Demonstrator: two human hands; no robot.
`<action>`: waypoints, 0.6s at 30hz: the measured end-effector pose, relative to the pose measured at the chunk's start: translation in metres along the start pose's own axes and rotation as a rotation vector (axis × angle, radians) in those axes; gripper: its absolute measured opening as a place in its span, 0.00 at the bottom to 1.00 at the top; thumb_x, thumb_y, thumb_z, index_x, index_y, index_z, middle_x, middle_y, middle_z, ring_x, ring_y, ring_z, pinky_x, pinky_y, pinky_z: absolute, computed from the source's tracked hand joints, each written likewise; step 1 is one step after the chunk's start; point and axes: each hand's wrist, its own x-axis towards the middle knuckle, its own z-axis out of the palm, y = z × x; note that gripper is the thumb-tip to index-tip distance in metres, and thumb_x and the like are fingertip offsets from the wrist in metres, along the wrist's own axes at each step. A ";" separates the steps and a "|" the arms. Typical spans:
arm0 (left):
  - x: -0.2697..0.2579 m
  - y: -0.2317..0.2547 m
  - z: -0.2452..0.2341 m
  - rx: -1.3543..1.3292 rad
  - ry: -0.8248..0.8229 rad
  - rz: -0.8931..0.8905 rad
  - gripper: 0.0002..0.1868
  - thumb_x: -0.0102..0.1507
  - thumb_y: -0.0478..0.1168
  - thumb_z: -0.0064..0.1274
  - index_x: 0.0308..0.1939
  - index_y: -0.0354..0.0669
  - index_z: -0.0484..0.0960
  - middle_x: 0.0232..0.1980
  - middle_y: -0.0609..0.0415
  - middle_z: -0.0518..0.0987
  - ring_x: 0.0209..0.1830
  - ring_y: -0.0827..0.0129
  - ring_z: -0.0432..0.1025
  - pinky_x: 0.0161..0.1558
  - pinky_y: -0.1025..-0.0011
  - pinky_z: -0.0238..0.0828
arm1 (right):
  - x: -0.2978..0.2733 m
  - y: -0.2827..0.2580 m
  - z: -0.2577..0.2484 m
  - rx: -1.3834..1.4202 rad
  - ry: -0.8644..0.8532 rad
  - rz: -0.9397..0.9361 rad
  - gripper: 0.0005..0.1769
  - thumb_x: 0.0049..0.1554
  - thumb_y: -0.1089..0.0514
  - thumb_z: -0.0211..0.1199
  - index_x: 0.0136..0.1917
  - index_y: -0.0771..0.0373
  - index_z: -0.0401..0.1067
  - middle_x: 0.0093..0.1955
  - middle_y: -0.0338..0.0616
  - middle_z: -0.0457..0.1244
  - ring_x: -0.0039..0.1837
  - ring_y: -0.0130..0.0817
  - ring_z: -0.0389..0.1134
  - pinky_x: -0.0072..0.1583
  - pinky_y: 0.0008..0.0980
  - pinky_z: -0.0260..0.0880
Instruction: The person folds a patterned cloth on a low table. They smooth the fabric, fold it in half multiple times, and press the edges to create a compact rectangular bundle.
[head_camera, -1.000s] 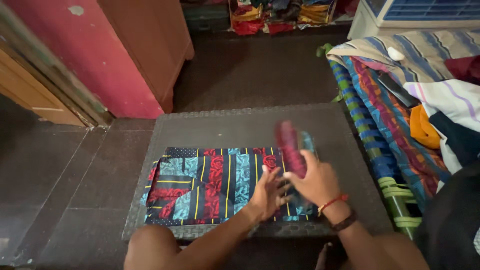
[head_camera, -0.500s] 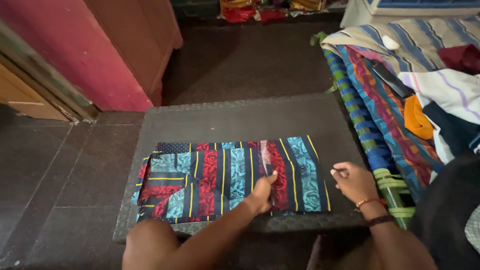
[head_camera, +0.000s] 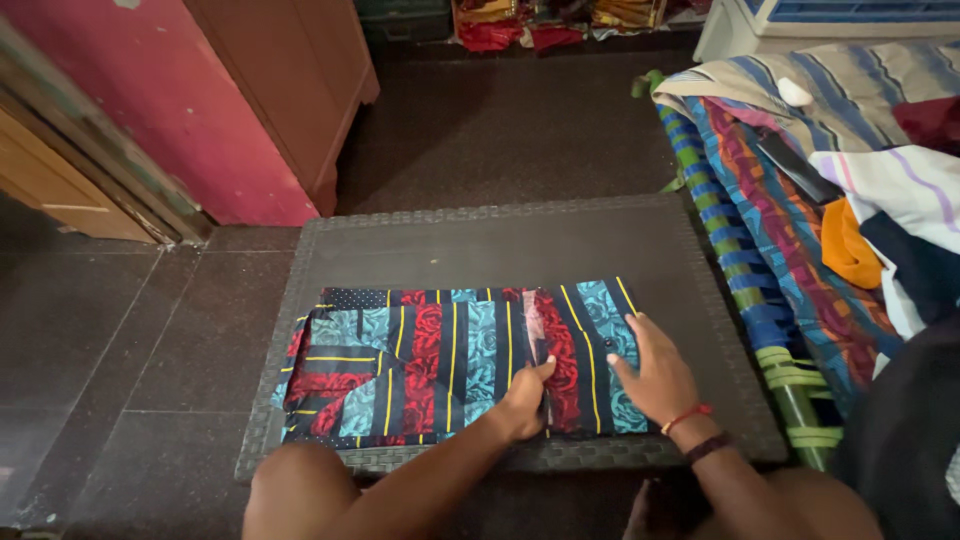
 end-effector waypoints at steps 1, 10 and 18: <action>-0.004 0.002 0.001 0.026 0.037 0.009 0.18 0.73 0.47 0.39 0.62 0.42 0.73 0.55 0.48 0.81 0.52 0.56 0.78 0.58 0.48 0.75 | 0.002 -0.004 0.005 0.010 -0.015 -0.038 0.41 0.53 0.50 0.67 0.74 0.67 0.58 0.76 0.61 0.54 0.77 0.56 0.54 0.73 0.47 0.55; -0.014 0.009 -0.004 0.015 -0.019 0.010 0.21 0.74 0.48 0.36 0.62 0.37 0.74 0.56 0.43 0.82 0.56 0.52 0.77 0.59 0.46 0.75 | 0.002 -0.011 0.032 -0.140 -0.035 -0.046 0.43 0.57 0.44 0.62 0.75 0.71 0.53 0.80 0.67 0.44 0.80 0.63 0.45 0.76 0.54 0.48; -0.012 0.011 -0.009 -0.005 0.025 0.028 0.20 0.73 0.47 0.38 0.61 0.38 0.74 0.59 0.43 0.81 0.59 0.51 0.75 0.64 0.48 0.71 | 0.006 0.033 0.057 -0.002 0.044 0.042 0.42 0.58 0.48 0.61 0.78 0.69 0.52 0.80 0.62 0.48 0.81 0.56 0.48 0.76 0.47 0.52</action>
